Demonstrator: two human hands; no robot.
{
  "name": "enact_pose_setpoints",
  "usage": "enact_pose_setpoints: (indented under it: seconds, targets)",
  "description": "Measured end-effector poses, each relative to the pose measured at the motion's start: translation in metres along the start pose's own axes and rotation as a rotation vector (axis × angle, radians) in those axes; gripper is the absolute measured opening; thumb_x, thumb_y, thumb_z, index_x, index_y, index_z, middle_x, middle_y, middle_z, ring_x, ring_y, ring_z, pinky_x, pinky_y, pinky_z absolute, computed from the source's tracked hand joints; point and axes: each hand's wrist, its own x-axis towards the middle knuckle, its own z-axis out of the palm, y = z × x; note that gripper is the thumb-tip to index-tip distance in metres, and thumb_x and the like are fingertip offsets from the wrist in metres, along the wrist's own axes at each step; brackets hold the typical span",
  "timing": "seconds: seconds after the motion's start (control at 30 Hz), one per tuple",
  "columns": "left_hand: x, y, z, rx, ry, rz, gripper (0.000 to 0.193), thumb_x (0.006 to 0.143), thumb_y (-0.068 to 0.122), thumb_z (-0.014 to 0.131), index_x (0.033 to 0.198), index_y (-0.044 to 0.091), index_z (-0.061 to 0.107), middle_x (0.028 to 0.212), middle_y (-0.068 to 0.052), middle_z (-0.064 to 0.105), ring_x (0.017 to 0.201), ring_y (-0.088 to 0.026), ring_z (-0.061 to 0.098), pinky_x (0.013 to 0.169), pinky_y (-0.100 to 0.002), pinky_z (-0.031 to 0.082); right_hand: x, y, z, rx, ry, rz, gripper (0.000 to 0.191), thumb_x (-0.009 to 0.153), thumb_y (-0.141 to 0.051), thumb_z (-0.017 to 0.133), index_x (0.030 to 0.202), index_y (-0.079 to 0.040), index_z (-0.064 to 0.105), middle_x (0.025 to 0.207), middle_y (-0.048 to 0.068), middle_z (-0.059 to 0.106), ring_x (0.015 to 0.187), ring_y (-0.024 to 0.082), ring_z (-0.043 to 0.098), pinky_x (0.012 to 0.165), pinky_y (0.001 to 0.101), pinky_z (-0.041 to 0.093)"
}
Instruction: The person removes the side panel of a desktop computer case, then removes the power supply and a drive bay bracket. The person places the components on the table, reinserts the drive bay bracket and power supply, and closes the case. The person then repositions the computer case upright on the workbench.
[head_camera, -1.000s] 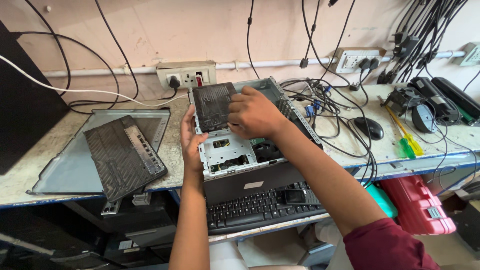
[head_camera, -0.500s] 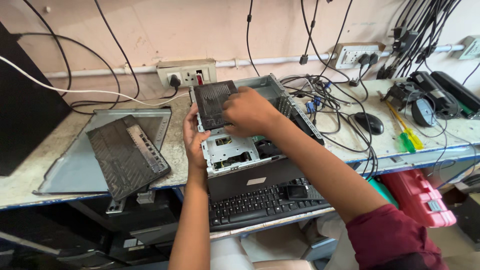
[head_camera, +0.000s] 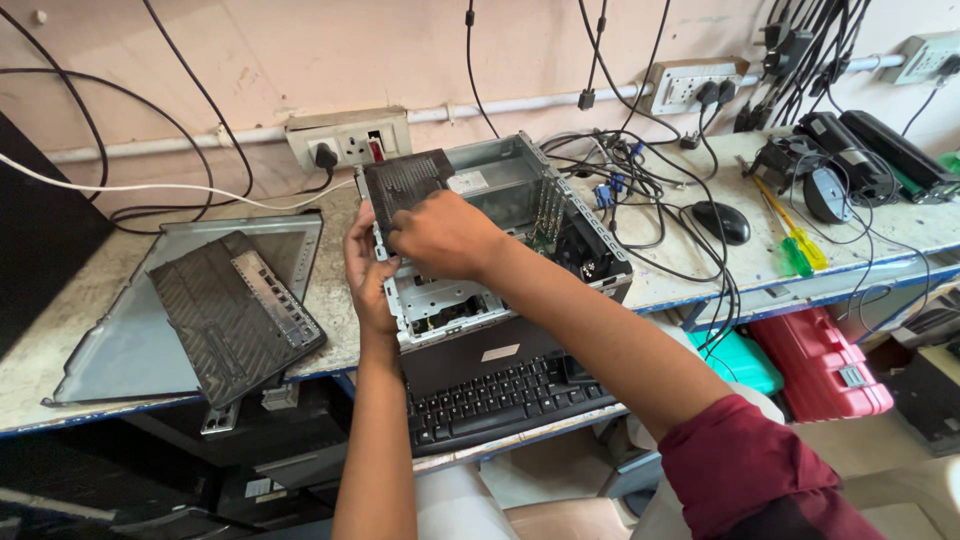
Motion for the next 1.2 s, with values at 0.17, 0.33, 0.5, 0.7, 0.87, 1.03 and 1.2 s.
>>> enact_pose_setpoints:
  seconds: [0.17, 0.33, 0.5, 0.7, 0.87, 1.03, 1.2]
  targets:
    - [-0.001, 0.003, 0.002, -0.004, -0.006, 0.002, 0.071, 0.073, 0.007, 0.054, 0.143, 0.000, 0.045, 0.168, -0.023, 0.031, 0.157, -0.032, 0.031, 0.131, -0.043, 0.022, -0.002, 0.002, 0.001, 0.055, 0.031, 0.013, 0.010, 0.073, -0.017, 0.071, 0.077, -0.008, 0.071, 0.084, 0.011, 0.070, 0.072, 0.032, 0.072, 0.058, 0.0471, 0.055]
    - [-0.001, 0.000, 0.000, 0.004, 0.010, 0.003, 0.070, 0.073, 0.008, 0.055, 0.142, 0.000, 0.046, 0.167, -0.023, 0.033, 0.156, -0.034, 0.032, 0.131, -0.044, 0.023, 0.000, 0.009, -0.003, 0.041, 0.210, 0.163, 0.007, 0.078, -0.015, 0.070, 0.081, -0.008, 0.070, 0.085, 0.011, 0.069, 0.067, 0.032, 0.070, 0.057, 0.0447, 0.054]
    - [0.001, -0.006, -0.005, 0.071, 0.003, 0.030, 0.068, 0.076, 0.008, 0.057, 0.142, -0.001, 0.045, 0.166, -0.024, 0.034, 0.157, -0.034, 0.030, 0.131, -0.043, 0.020, -0.006, 0.014, -0.014, -0.016, 0.335, 0.161, 0.010, 0.084, -0.011, 0.072, 0.094, -0.014, 0.071, 0.092, 0.005, 0.068, 0.086, 0.026, 0.070, 0.073, 0.0409, 0.055]
    - [-0.001, -0.009, -0.003, 0.020, 0.004, 0.028, 0.068, 0.075, 0.009, 0.056, 0.142, -0.002, 0.044, 0.166, -0.025, 0.034, 0.157, -0.035, 0.029, 0.131, -0.044, 0.020, -0.015, 0.019, -0.033, -0.155, 0.574, 0.196, 0.030, 0.079, -0.004, 0.072, 0.106, -0.015, 0.072, 0.110, 0.003, 0.066, 0.108, 0.023, 0.061, 0.095, 0.0391, 0.046]
    - [0.001, -0.010, -0.002, 0.030, -0.005, 0.023, 0.068, 0.075, 0.010, 0.055, 0.142, -0.002, 0.044, 0.166, -0.025, 0.033, 0.158, -0.035, 0.028, 0.130, -0.044, 0.020, -0.019, 0.027, -0.042, -0.170, 0.607, 0.337, 0.032, 0.075, -0.002, 0.071, 0.104, -0.017, 0.073, 0.110, 0.002, 0.067, 0.108, 0.025, 0.059, 0.091, 0.0388, 0.042]
    - [0.002, -0.013, -0.004, 0.065, -0.010, 0.036, 0.068, 0.076, 0.011, 0.056, 0.142, -0.002, 0.043, 0.166, -0.025, 0.033, 0.158, -0.035, 0.028, 0.130, -0.044, 0.019, -0.021, 0.033, -0.031, 0.027, 0.558, 0.422, 0.022, 0.089, -0.005, 0.069, 0.107, -0.016, 0.072, 0.097, 0.002, 0.071, 0.091, 0.025, 0.066, 0.078, 0.0406, 0.050]
    - [0.002, -0.011, -0.004, 0.031, -0.009, 0.035, 0.068, 0.076, 0.011, 0.056, 0.142, -0.002, 0.043, 0.165, -0.025, 0.033, 0.157, -0.035, 0.028, 0.130, -0.043, 0.019, -0.022, 0.035, -0.018, 0.138, 0.563, 0.446, 0.023, 0.088, -0.003, 0.065, 0.107, -0.014, 0.070, 0.093, 0.008, 0.073, 0.084, 0.030, 0.071, 0.070, 0.0430, 0.055]
